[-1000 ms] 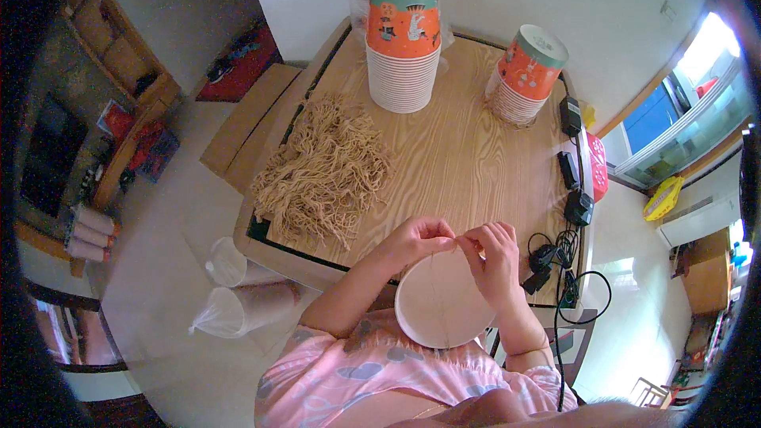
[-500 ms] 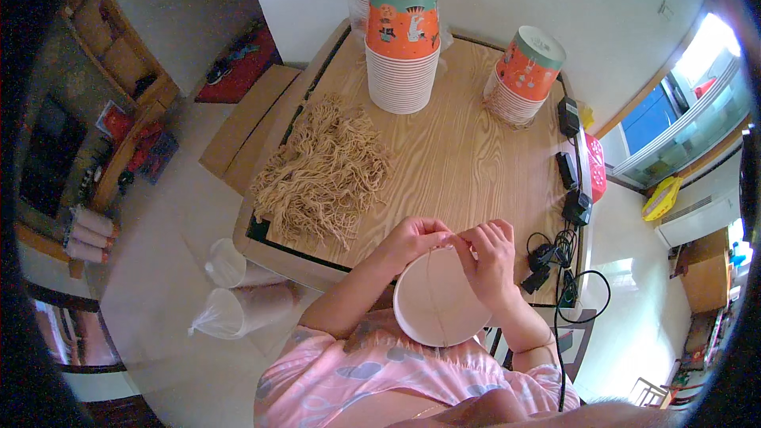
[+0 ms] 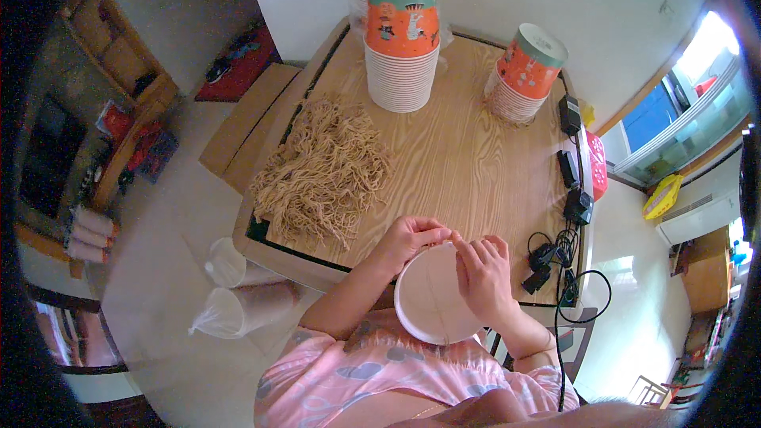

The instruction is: Threading a thin string through pre-punched holes in decorated paper cups.

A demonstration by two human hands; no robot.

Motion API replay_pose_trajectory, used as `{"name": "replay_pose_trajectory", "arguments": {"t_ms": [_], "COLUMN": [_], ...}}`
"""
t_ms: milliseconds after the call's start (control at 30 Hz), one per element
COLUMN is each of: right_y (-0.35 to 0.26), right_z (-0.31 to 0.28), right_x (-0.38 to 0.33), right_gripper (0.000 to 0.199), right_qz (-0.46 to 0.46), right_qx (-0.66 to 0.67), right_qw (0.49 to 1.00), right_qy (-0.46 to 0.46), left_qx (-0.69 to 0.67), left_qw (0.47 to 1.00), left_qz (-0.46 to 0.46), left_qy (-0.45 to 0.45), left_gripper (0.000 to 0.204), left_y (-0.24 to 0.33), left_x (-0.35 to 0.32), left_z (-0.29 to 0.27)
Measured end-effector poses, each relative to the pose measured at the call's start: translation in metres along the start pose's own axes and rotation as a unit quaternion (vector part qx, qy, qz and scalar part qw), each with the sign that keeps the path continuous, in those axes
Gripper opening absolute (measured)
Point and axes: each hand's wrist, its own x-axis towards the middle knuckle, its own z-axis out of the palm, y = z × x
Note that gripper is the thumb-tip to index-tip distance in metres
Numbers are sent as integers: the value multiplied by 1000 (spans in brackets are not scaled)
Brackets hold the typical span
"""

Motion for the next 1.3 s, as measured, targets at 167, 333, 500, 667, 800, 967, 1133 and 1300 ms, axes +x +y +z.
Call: {"name": "replay_pose_trajectory", "arguments": {"t_ms": [167,333,500,667,800,967,1133,1300], "right_y": [0,2,27,46,48,53,53,52], "right_z": [0,-2,-11,-1,4,11,16,16], "right_x": [2,3,21,35,44,47,48,49], "right_gripper": [38,35,20,17,12,11,7,7], "right_qz": [-2,-2,77,116,132,134,142,126], "right_qx": [2,16,197,334,385,398,389,391], "right_qw": [1000,1000,977,934,908,900,904,908], "right_qy": [7,17,-4,-40,-99,-116,-105,-85], "left_qx": [7,39,117,219,273,335,365,291], "left_qw": [1000,999,990,967,944,914,893,929], "left_qz": [4,33,73,116,175,214,243,212], "left_qy": [-5,-10,18,54,67,76,98,81], "left_gripper": [12,12,11,11,13,15,13,11], "left_y": [3,1,1,2,-2,-1,-1,1], "left_x": [-2,-1,0,1,3,5,6,5], "left_z": [1,-1,-2,3,-2,-3,-4,-5]}}
